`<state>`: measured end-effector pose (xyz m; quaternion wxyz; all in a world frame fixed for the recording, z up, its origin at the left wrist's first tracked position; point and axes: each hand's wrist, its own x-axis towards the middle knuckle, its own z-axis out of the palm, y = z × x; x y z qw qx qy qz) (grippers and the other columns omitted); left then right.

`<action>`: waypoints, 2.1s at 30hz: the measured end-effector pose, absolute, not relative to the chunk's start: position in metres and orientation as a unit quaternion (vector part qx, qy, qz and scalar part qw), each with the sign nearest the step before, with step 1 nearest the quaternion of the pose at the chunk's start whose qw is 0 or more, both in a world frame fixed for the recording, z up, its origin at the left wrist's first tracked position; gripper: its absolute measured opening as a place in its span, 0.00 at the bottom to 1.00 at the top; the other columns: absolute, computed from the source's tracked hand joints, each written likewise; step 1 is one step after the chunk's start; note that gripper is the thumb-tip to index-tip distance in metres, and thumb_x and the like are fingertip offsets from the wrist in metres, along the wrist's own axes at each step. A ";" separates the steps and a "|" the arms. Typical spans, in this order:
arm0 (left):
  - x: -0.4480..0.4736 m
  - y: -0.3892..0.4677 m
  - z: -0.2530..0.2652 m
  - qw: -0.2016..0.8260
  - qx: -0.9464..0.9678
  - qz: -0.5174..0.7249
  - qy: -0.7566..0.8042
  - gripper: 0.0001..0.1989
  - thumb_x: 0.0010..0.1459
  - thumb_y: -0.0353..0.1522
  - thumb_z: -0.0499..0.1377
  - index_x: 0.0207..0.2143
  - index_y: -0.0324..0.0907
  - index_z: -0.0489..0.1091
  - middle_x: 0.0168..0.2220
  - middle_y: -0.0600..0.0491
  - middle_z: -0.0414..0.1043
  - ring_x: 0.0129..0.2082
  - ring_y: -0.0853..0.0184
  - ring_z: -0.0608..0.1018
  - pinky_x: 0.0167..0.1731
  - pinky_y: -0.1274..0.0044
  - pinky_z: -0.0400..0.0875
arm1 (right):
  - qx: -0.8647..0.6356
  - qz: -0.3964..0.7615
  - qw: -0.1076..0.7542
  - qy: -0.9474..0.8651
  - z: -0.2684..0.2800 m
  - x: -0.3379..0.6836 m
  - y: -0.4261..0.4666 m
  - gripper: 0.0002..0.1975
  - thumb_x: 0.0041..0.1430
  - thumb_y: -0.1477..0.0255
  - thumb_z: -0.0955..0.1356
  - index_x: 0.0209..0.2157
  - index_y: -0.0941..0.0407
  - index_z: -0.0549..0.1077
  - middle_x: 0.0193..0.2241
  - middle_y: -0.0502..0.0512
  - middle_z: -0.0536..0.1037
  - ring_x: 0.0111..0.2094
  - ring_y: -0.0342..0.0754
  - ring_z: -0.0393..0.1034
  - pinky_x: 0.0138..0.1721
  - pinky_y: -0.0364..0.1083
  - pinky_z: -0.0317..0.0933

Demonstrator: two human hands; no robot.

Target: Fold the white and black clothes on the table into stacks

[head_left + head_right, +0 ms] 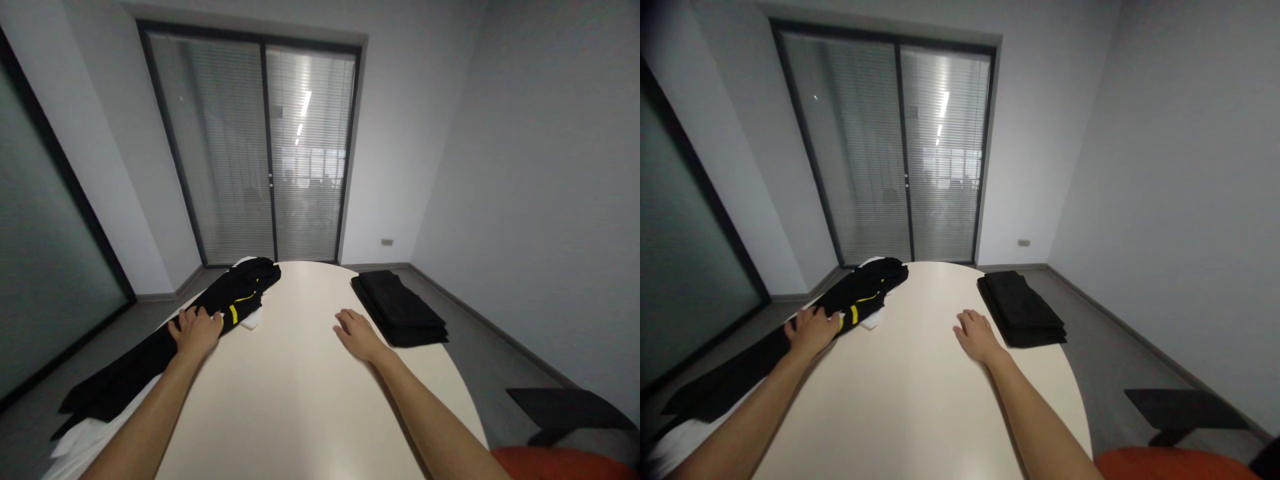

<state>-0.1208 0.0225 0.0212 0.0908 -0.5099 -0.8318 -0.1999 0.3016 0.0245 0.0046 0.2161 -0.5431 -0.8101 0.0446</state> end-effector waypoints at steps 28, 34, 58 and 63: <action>0.019 -0.073 0.065 -0.155 -0.908 -0.162 -0.352 0.31 0.61 0.34 0.57 0.66 0.50 0.58 0.61 0.51 0.68 0.56 0.58 0.71 0.58 0.64 0.64 | -0.552 0.133 0.278 -0.775 0.030 0.259 0.007 0.26 0.67 0.53 0.60 0.56 0.54 0.70 0.51 0.60 0.76 0.53 0.54 0.70 0.55 0.52 0.58; 0.035 -0.091 0.080 -0.298 -0.880 -0.192 -0.316 0.21 0.66 0.34 0.50 0.60 0.49 0.65 0.50 0.53 0.77 0.44 0.67 0.80 0.46 0.75 0.73 | -0.546 0.168 0.264 -0.777 0.023 0.260 0.011 0.29 0.54 0.64 0.72 0.58 0.55 0.70 0.49 0.60 0.77 0.50 0.55 0.70 0.52 0.52 0.61; -0.015 -0.036 0.037 -0.017 -0.704 -0.206 -0.680 0.27 0.63 0.37 0.55 0.64 0.42 0.60 0.59 0.43 0.68 0.50 0.56 0.77 0.45 0.71 0.70 | -0.586 0.113 0.207 -0.775 0.034 0.275 0.003 0.11 0.56 0.64 0.69 0.36 0.57 0.75 0.38 0.60 0.77 0.41 0.52 0.70 0.43 0.46 0.60; -0.032 -0.026 0.030 -0.037 -0.688 -0.164 -0.706 0.25 0.62 0.34 0.57 0.61 0.41 0.61 0.51 0.44 0.75 0.48 0.56 0.79 0.44 0.71 0.70 | -0.579 0.161 0.172 -0.781 0.036 0.266 0.000 0.05 0.56 0.72 0.66 0.28 0.56 0.75 0.30 0.55 0.77 0.32 0.47 0.70 0.33 0.43 0.57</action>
